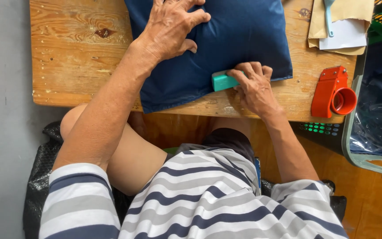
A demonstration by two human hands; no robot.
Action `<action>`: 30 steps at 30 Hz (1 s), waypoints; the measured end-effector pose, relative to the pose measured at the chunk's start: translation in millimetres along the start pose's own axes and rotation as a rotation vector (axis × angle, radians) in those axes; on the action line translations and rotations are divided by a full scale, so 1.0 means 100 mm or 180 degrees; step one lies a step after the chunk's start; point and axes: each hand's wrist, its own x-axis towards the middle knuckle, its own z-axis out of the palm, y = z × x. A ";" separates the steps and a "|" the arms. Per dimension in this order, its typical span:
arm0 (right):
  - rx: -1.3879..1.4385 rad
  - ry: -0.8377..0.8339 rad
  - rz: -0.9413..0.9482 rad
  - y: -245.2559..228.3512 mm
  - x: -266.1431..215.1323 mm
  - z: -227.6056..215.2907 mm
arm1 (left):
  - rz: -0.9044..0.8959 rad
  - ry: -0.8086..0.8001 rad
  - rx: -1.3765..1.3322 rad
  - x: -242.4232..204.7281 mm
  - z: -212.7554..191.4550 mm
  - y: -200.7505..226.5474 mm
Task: The person uses a green brush to scrub the surface of a blue tote bag placed on a wooden table. They repeatedly brush different areas of the bag, including the sides and bottom, while holding the bag steady with the other hand.
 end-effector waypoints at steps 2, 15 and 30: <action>-0.0031 -0.0058 0.0162 -0.05 -0.14 0.00 | 0.0018 0.0047 0.0020 0.01 0.06 0.01; 0.1364 0.1894 0.1916 -0.59 0.33 0.09 | -0.0155 0.0211 0.0058 0.16 -0.06 0.14; 0.0540 0.0042 0.3847 0.15 0.04 0.16 | -0.0378 0.0038 0.0520 0.22 -0.08 0.33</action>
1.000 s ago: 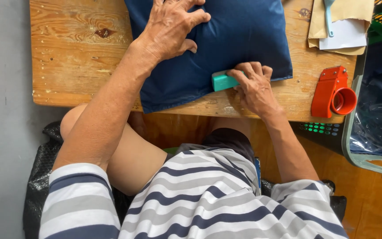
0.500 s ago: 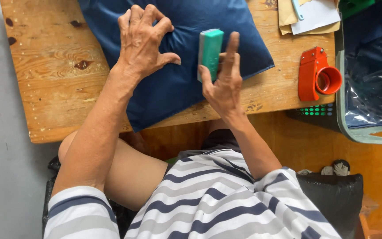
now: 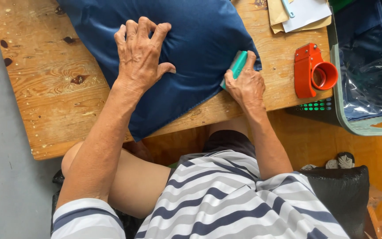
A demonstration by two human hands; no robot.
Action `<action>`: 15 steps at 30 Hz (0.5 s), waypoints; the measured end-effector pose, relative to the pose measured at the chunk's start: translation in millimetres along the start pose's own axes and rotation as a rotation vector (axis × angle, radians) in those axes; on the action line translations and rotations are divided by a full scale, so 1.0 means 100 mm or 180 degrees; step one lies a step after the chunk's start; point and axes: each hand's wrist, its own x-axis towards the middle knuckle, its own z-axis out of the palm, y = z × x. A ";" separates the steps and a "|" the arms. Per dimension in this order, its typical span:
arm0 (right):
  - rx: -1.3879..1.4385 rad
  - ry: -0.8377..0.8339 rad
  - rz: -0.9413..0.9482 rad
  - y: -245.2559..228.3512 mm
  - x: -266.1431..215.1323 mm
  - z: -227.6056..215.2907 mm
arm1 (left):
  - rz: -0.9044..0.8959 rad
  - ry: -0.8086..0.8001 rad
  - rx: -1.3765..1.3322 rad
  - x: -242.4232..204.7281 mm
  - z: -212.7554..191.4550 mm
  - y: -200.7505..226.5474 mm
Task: The person uses a green brush to scrub the surface of a blue tote bag placed on a wooden table. They repeatedly brush different areas of the bag, including the sides and bottom, while holding the bag steady with the other hand.
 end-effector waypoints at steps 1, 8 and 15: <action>0.0006 0.0015 -0.0009 0.04 0.00 -0.07 | 0.0002 0.0016 0.0009 0.01 0.01 -0.02; -0.0507 -0.0008 0.0108 0.16 -0.11 -0.52 | 0.0056 -0.0082 0.0027 0.01 0.09 -0.10; -0.0021 0.1441 -0.2253 -0.59 0.03 -0.13 | 0.0081 -0.0148 0.0113 0.02 0.04 -0.10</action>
